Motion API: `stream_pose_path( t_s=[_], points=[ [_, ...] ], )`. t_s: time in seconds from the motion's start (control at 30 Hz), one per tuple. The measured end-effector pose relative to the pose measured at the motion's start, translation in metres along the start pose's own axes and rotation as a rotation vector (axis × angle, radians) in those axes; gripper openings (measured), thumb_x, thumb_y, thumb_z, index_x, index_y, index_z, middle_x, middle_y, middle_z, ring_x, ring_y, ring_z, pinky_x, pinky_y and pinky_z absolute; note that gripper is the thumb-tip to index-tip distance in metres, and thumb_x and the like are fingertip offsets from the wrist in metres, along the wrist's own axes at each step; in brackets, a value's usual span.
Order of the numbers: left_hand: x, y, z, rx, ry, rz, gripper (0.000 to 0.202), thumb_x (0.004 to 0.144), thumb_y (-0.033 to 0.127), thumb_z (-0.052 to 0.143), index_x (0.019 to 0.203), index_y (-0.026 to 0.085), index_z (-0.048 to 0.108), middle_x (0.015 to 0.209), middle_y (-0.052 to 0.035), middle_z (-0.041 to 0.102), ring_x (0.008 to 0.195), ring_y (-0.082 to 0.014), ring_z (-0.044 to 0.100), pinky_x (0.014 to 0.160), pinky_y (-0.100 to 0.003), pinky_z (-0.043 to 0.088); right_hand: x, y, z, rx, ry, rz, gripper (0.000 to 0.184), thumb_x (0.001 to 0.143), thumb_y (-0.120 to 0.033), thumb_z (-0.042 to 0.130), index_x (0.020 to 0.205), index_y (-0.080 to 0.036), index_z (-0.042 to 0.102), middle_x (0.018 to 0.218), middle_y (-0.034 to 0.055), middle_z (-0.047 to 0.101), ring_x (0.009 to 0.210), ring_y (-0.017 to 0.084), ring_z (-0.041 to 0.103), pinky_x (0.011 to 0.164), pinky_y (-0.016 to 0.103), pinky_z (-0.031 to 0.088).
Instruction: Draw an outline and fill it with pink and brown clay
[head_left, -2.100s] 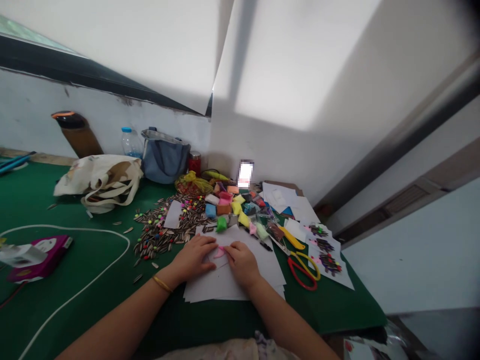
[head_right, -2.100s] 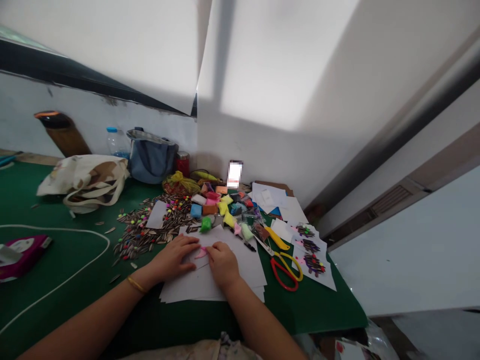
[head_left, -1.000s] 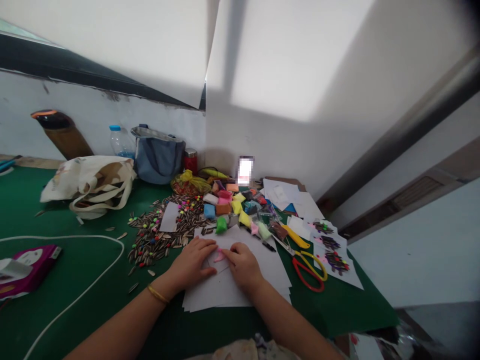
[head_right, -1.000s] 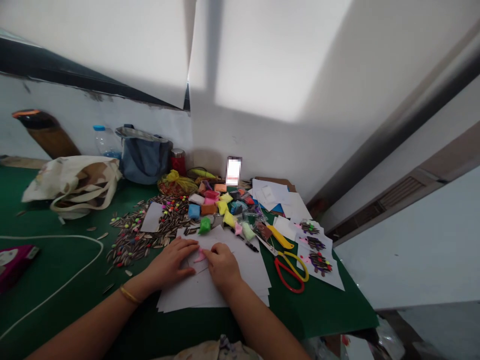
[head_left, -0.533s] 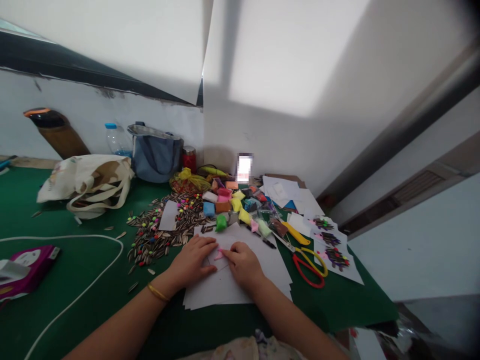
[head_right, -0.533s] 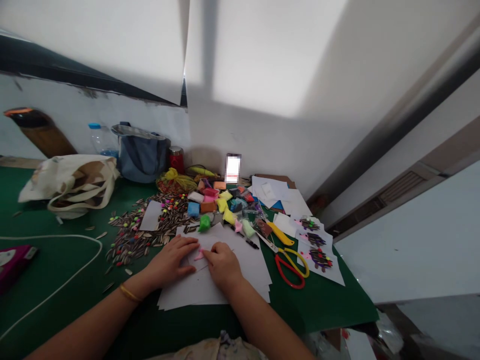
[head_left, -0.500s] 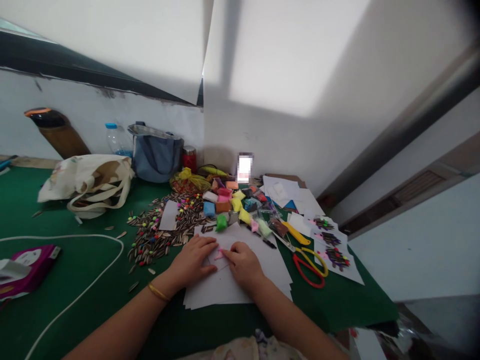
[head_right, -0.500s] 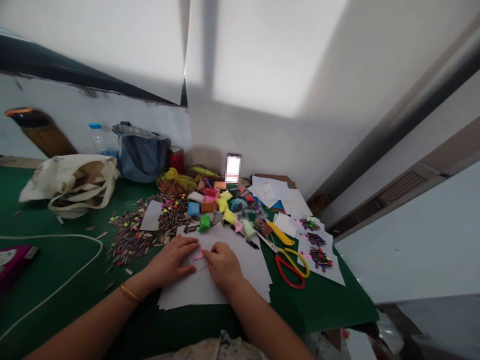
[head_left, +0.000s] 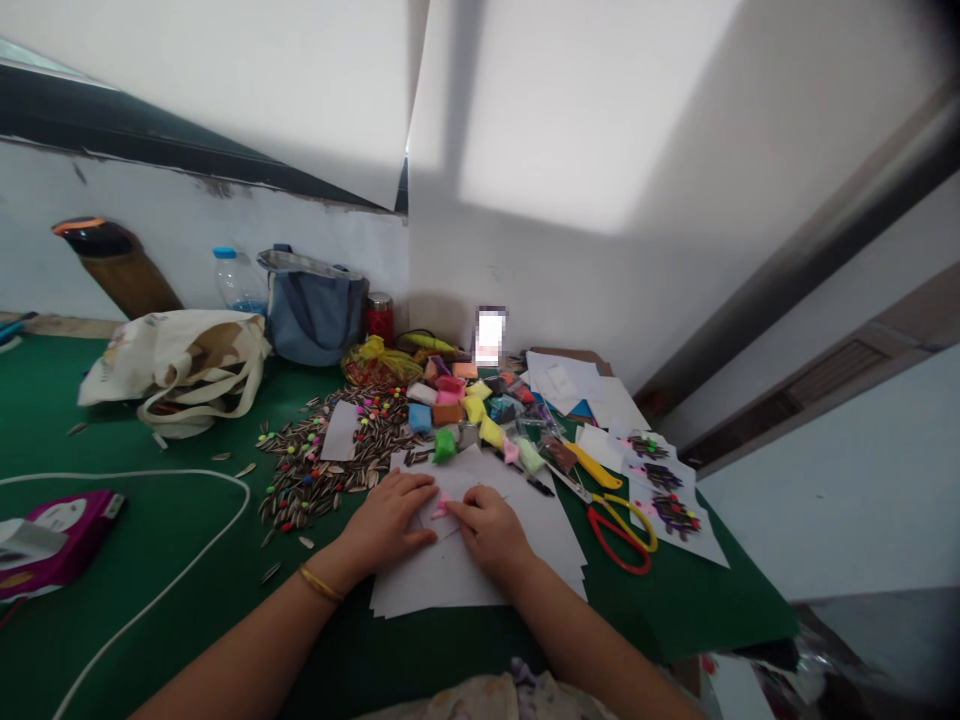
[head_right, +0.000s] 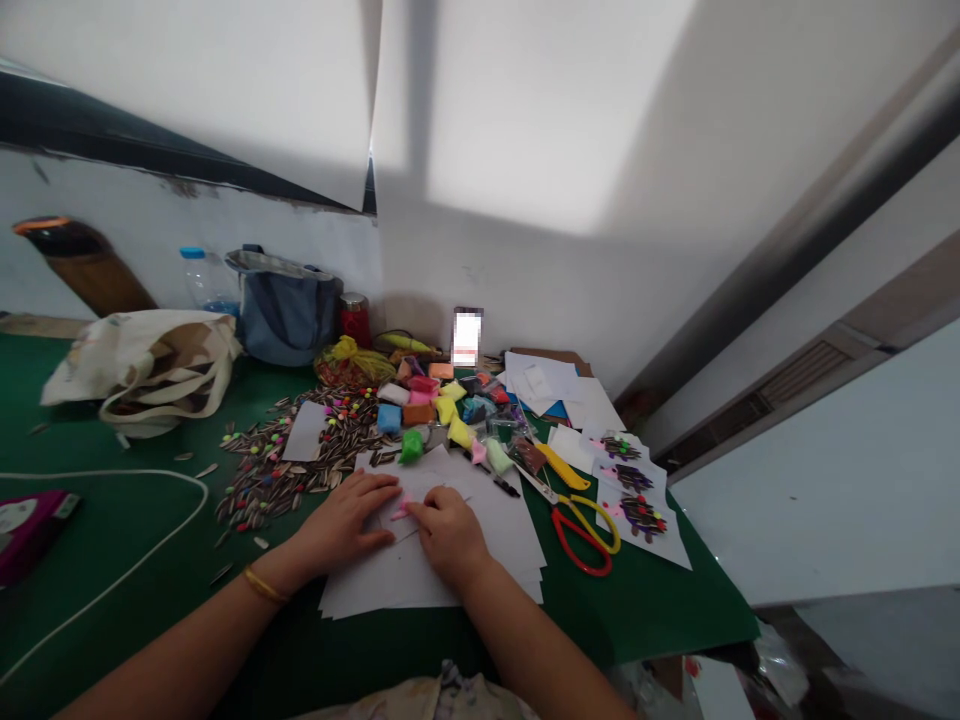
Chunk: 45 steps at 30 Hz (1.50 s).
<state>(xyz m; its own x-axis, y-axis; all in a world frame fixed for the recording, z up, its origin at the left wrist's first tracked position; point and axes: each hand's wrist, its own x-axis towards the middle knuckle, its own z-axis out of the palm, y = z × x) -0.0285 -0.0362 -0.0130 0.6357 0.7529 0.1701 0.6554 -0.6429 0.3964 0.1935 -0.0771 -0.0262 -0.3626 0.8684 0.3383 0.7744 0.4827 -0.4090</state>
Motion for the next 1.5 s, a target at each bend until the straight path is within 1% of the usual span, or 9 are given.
stream_pose_path(
  t_s=[0.13,0.4,0.57,0.7,0.93,1.07,1.23,1.37,1.5],
  points=[
    [0.0007,-0.001,0.0011,-0.003,0.001,0.001,0.062,0.072,0.04,0.075,0.13,0.026,0.055,0.138,-0.0075,0.054,0.128,-0.0283,0.048,0.117,-0.051,0.022,0.0013,-0.0002,0.0012,-0.039,-0.003,0.022,0.034,0.087,-0.013,0.055,0.115,-0.025,0.07,0.091,0.0064,0.059,0.086,0.02,0.052,0.077,0.028,0.042],
    [0.0015,0.0002,-0.0005,0.004,-0.017,0.0,0.062,0.073,0.04,0.074,0.13,0.026,0.055,0.139,-0.0083,0.054,0.128,-0.0288,0.047,0.117,-0.052,0.02,-0.0003,-0.0006,0.0021,-0.033,0.015,-0.002,0.03,0.088,-0.016,0.056,0.112,-0.027,0.071,0.09,0.0051,0.058,0.085,0.019,0.052,0.077,0.027,0.042],
    [0.0013,0.0013,-0.0019,-0.002,-0.015,-0.004,0.062,0.073,0.039,0.075,0.13,0.027,0.055,0.139,-0.0076,0.054,0.129,-0.0287,0.047,0.117,-0.052,0.02,0.002,0.0021,0.0047,-0.039,0.048,0.037,0.035,0.086,-0.011,0.055,0.115,-0.026,0.069,0.093,0.0061,0.059,0.087,0.02,0.052,0.078,0.028,0.042],
    [0.0014,0.0014,-0.0019,-0.007,-0.013,-0.006,0.06,0.073,0.041,0.074,0.129,0.027,0.056,0.138,-0.008,0.054,0.129,-0.0292,0.047,0.117,-0.052,0.021,0.0038,0.0017,0.0043,-0.06,0.042,0.06,0.036,0.085,-0.009,0.055,0.113,-0.026,0.07,0.092,0.0057,0.059,0.086,0.02,0.052,0.077,0.028,0.042],
    [0.002,0.0007,-0.0011,-0.003,-0.017,-0.003,0.061,0.073,0.04,0.074,0.129,0.027,0.056,0.137,-0.0084,0.055,0.128,-0.0296,0.048,0.117,-0.052,0.021,0.0006,-0.0014,-0.0016,-0.036,0.002,0.011,0.034,0.086,-0.012,0.057,0.114,-0.026,0.07,0.091,0.0053,0.059,0.086,0.019,0.052,0.078,0.028,0.041],
    [0.0017,-0.0004,0.0003,0.001,-0.016,0.003,0.059,0.073,0.039,0.074,0.128,0.027,0.056,0.138,-0.0075,0.054,0.128,-0.0292,0.047,0.117,-0.052,0.021,-0.0007,-0.0008,-0.0006,-0.031,0.009,0.003,0.034,0.086,-0.012,0.058,0.114,-0.026,0.069,0.093,0.0052,0.059,0.088,0.019,0.053,0.078,0.028,0.041],
    [0.0005,0.0,0.0005,-0.005,0.001,0.003,0.06,0.072,0.039,0.075,0.128,0.027,0.056,0.138,-0.0075,0.054,0.128,-0.0287,0.047,0.117,-0.051,0.021,-0.002,-0.0011,0.0007,-0.054,-0.007,-0.008,0.029,0.086,-0.014,0.06,0.109,-0.027,0.072,0.089,0.0048,0.059,0.085,0.019,0.053,0.076,0.028,0.04],
    [0.0004,0.0018,-0.0018,-0.01,-0.002,0.0,0.059,0.073,0.04,0.074,0.128,0.028,0.057,0.138,-0.0066,0.055,0.127,-0.0286,0.048,0.117,-0.05,0.023,-0.0031,-0.0009,0.0015,-0.025,0.008,-0.022,0.032,0.086,-0.013,0.059,0.113,-0.026,0.07,0.091,0.005,0.059,0.086,0.019,0.053,0.077,0.028,0.041],
    [0.0009,0.0018,-0.0022,-0.005,0.003,0.003,0.059,0.073,0.04,0.074,0.128,0.028,0.057,0.138,-0.0068,0.055,0.127,-0.0286,0.048,0.116,-0.049,0.024,-0.0036,-0.0014,0.0022,-0.034,-0.007,-0.034,0.029,0.087,-0.016,0.059,0.11,-0.027,0.072,0.09,0.0053,0.06,0.085,0.019,0.053,0.075,0.028,0.042]
  ],
)
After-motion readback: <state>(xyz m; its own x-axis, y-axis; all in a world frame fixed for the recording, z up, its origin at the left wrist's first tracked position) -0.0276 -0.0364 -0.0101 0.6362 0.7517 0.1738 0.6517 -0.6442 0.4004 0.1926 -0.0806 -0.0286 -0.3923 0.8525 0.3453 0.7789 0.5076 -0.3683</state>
